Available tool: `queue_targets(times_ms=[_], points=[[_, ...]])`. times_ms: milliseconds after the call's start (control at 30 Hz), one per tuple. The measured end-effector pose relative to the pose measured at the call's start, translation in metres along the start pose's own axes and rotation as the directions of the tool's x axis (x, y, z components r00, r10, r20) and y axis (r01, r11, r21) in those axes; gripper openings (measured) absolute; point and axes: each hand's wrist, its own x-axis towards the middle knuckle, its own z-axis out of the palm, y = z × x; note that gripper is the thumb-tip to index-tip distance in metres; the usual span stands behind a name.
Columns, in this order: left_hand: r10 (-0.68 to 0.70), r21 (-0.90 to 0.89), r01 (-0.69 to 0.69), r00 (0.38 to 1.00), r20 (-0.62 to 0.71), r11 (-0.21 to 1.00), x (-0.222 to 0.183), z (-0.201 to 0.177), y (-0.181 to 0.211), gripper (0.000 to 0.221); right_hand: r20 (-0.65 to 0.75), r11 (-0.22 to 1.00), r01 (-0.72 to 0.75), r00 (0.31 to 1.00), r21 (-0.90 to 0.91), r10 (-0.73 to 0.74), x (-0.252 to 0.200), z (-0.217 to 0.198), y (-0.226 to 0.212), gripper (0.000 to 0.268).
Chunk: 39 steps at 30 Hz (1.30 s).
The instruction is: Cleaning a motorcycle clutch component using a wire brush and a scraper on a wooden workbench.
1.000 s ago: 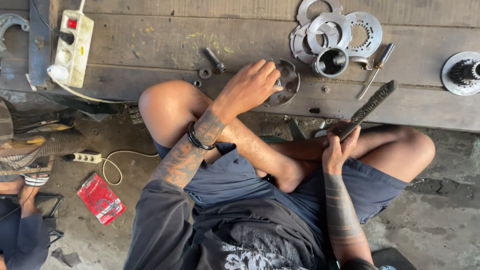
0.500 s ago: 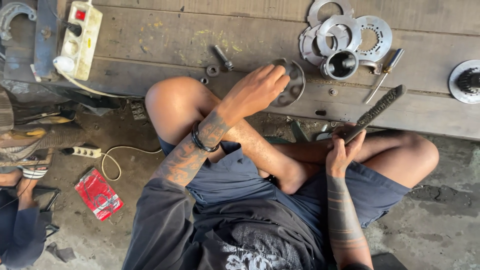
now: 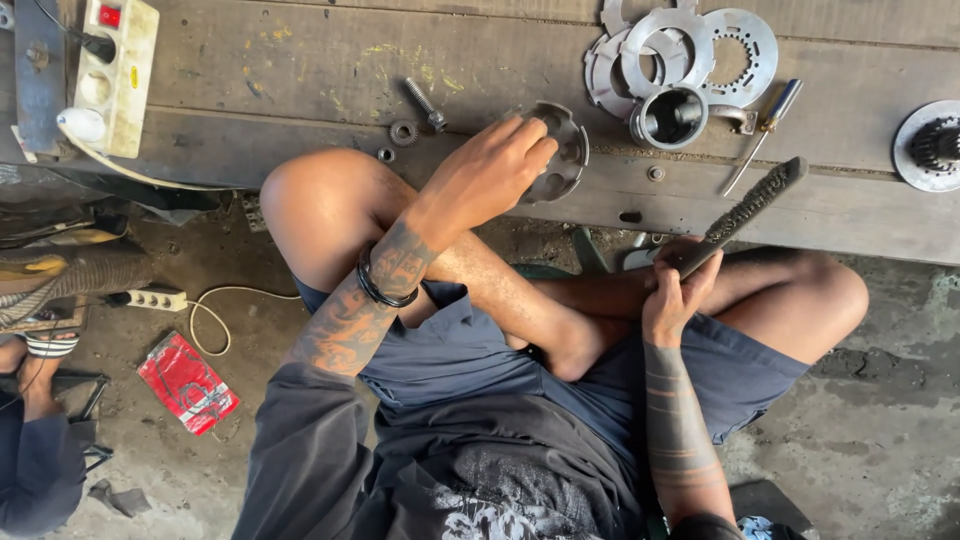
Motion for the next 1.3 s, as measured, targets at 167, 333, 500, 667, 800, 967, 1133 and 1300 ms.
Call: queue_targets(times_ms=[167,333,500,667,800,967,1133,1300], points=[[0.064,-0.066,-0.064,0.998,0.004,0.996,0.006,-0.009,0.013,0.012,-0.010,1.000,0.005,1.000,0.008,-0.005,-0.001,0.000,-0.001,0.024],[0.075,-0.099,-0.076,0.997,-0.019,0.992,0.005,-0.001,0.009,0.008,-0.009,1.000,0.011,1.000,-0.020,-0.012,-0.001,-0.004,0.008,0.021],[0.027,-0.039,-0.027,1.000,0.009,0.999,-0.002,0.010,0.005,0.019,-0.009,1.000,0.016,1.000,-0.012,-0.016,0.000,0.000,0.002,0.023],[0.036,-0.045,-0.034,0.999,0.030,0.998,-0.001,0.015,0.001,0.017,-0.007,1.000,0.013,1.000,0.000,-0.013,-0.001,0.001,0.000,0.023],[0.086,-0.033,-0.084,0.995,0.045,0.996,0.003,0.025,0.001,0.014,-0.005,0.999,0.024,1.000,0.021,-0.024,0.001,-0.002,0.009,0.024],[0.086,-0.047,-0.083,0.994,0.065,0.995,0.003,0.029,0.007,0.012,-0.008,1.000,0.002,1.000,0.014,-0.002,-0.002,-0.003,0.005,0.026],[0.020,-0.170,0.007,0.987,0.156,0.985,0.007,0.006,0.012,0.029,-0.019,1.000,-0.003,1.000,0.018,0.003,-0.004,0.000,-0.002,0.027],[-0.244,-0.429,0.373,0.913,0.327,0.823,0.007,0.005,0.006,0.126,-0.030,0.999,-0.029,0.999,0.016,0.030,-0.003,0.000,0.000,0.031]])
